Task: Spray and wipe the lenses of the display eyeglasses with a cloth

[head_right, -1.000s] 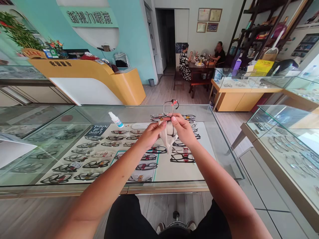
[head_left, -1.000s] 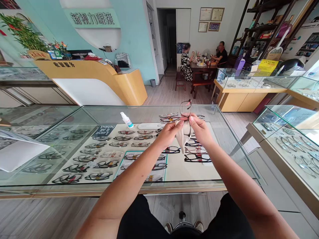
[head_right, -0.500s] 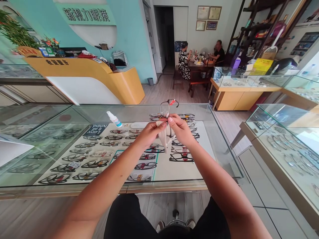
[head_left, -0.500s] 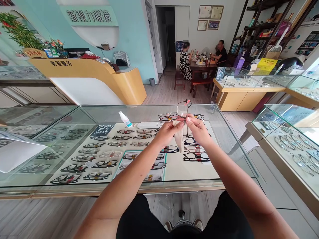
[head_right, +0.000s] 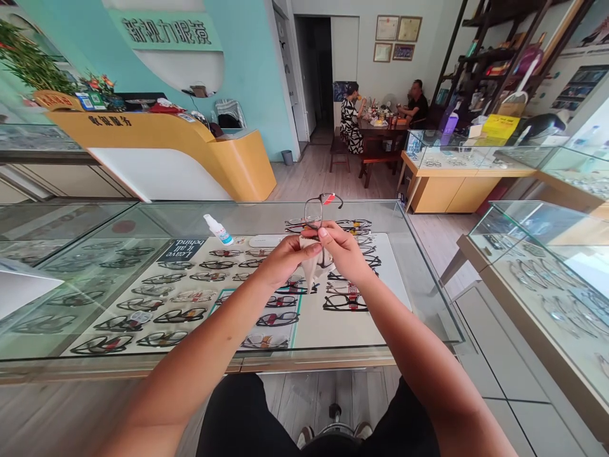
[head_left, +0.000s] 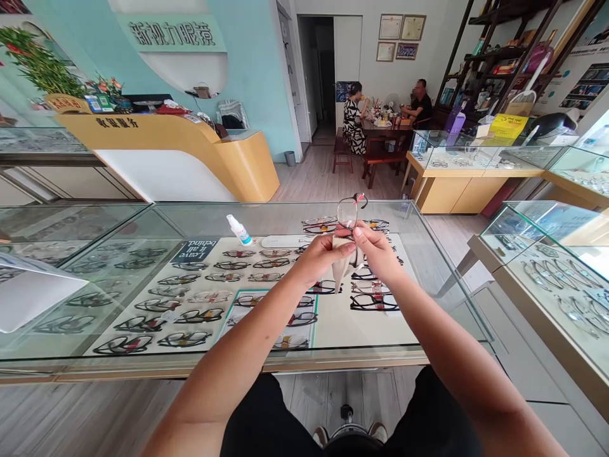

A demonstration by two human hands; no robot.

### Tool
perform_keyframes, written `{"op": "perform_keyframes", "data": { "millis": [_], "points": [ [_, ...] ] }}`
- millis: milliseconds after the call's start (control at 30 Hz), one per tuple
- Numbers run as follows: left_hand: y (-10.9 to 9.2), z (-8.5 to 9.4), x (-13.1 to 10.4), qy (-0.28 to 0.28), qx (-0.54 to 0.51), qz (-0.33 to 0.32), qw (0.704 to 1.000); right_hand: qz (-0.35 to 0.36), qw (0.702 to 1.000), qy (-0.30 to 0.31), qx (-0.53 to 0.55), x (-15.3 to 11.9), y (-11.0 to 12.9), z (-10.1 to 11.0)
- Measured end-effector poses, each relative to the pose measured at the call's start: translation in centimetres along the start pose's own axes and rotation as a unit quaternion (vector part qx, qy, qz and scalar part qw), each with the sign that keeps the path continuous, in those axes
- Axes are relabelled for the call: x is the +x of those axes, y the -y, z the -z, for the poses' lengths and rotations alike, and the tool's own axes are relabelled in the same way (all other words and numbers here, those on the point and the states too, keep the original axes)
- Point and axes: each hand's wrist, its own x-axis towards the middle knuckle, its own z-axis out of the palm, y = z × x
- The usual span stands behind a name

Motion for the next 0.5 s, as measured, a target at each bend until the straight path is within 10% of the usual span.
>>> {"op": "perform_keyframes", "data": {
  "millis": [500],
  "points": [
    [0.8, 0.51, -0.08, 0.044, 0.003, 0.015, 0.999, -0.113, 0.986, -0.035, 0.121, -0.43, -0.85, -0.39]
  ]
}}
